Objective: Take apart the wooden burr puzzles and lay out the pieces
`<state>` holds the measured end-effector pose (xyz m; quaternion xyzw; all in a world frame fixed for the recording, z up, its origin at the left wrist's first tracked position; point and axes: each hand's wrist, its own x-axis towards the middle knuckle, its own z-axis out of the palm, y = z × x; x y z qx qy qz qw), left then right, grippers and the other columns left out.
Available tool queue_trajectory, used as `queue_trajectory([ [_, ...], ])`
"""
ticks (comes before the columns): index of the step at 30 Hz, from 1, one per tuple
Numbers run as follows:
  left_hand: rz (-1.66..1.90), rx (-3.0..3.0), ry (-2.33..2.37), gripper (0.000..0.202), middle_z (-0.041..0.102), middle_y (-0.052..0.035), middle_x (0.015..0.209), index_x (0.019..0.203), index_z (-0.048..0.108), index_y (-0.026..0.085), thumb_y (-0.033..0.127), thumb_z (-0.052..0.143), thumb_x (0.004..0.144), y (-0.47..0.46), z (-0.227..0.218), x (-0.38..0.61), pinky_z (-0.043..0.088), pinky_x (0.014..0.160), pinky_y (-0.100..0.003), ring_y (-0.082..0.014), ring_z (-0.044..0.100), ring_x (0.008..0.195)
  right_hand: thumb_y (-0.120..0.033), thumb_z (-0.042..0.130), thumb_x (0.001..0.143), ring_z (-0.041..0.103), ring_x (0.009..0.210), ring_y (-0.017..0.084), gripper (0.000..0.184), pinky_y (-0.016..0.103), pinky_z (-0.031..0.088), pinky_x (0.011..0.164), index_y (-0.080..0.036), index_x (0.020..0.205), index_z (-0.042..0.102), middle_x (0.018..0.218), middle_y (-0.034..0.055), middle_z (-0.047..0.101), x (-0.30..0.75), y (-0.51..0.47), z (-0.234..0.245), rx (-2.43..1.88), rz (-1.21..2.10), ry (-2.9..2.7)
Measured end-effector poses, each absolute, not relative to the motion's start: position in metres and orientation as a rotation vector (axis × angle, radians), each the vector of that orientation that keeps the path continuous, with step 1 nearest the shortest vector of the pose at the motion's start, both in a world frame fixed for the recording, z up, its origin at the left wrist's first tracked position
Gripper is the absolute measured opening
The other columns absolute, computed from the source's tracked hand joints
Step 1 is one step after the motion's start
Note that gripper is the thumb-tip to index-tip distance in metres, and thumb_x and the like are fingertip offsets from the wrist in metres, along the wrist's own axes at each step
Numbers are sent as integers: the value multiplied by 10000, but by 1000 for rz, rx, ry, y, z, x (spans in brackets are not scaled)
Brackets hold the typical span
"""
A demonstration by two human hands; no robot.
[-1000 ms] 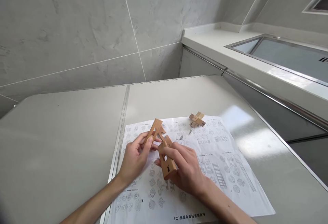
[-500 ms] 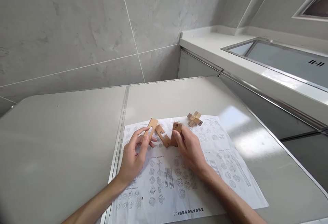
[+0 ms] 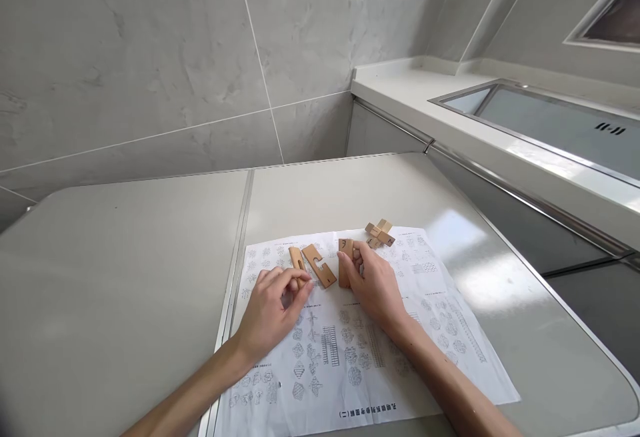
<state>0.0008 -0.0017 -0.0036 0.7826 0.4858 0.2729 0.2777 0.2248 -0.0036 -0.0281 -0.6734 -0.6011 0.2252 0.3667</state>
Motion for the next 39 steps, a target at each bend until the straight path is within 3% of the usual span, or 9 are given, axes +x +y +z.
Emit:
queue_trajectory([
  [3, 688, 2154, 1275, 123, 685, 46, 700, 1043, 708, 258, 332, 613, 1070, -2, -6, 1, 477, 898, -442, -210, 655, 777, -556, 543, 1067, 549, 629, 208, 313, 335, 434, 628, -252, 1066, 616, 756, -11, 618, 225, -3, -28, -1735, 576, -1536],
  [6, 681, 2175, 1276, 119, 599, 62, 638, 1068, 698, 253, 313, 595, 1073, -2, -9, 1, 490, 889, -441, -202, 635, 736, -527, 545, 1070, 632, 707, 226, 414, 375, 506, 714, -222, 1346, 599, 954, 47, 740, 224, -3, -29, -1694, 595, -1519],
  [9, 709, 2170, 1298, 99, 514, 72, 639, 1081, 671, 249, 303, 589, 1070, -2, -11, 0, 512, 873, -436, -190, 607, 697, -512, 543, 1076, 630, 675, 206, 423, 391, 527, 731, -224, 1382, 592, 1092, 73, 768, 223, -4, -29, -1661, 623, -1555],
  [14, 847, 2191, 1345, 267, 654, -74, 1186, 1246, 592, 264, 277, 687, 998, -2, -11, 0, 546, 982, -486, -284, 637, 1118, -485, 571, 1071, 641, 725, 220, 356, 390, 536, 711, -254, 1334, 634, 1170, 88, 767, 220, -7, -26, -1618, 613, -1667],
  [18, 831, 2210, 1352, 581, 495, -128, 1552, 1436, 491, 306, 323, 792, 940, -2, -10, -1, 471, 1172, -596, -383, 458, 1484, -405, 585, 1069, 667, 742, 226, 332, 389, 547, 712, -264, 1364, 649, 1112, 80, 772, 217, -10, -21, -1556, 642, -1740],
  [22, 743, 2263, 1335, 724, 390, -141, 1701, 1530, 405, 324, 379, 818, 938, -2, -12, -1, 412, 1224, -667, -426, 306, 1613, -308, 504, 1100, 692, 757, 217, 352, 376, 566, 722, -284, 1422, 645, 1078, 67, 775, 214, -13, -14, -1439, 810, -1799],
  [28, 670, 2406, 1304, 720, 462, -139, 1690, 1580, 379, 299, 480, 755, 993, 0, -15, -5, 308, 1292, -695, -414, 313, 1627, -203, 432, 1120, 755, 1024, 232, 432, 396, 591, 904, -314, 1512, 575, 1143, 59, 787, 213, -15, -9, -1185, 1045, -1811],
  [33, 634, 2438, 1219, 762, 610, -90, 1545, 1563, 458, 329, 551, 819, 930, 16, -9, -18, 431, 1233, -589, -375, 488, 1501, -180, 482, 1097, 763, 1049, 233, 402, 408, 606, 915, -299, 1463, 598, 1155, 62, 797, 213, -15, -9, -1170, 1081, -1757],
  [39, 581, 2394, 1282, 706, 619, -88, 1466, 1481, 549, 333, 634, 812, 900, 28, -4, -26, 517, 1121, -534, -369, 546, 1385, -184, 503, 1093, 765, 1079, 246, 353, 445, 620, 923, -295, 1403, 630, 1115, 69, 803, 213, -13, -7, -1179, 1099, -1706],
])
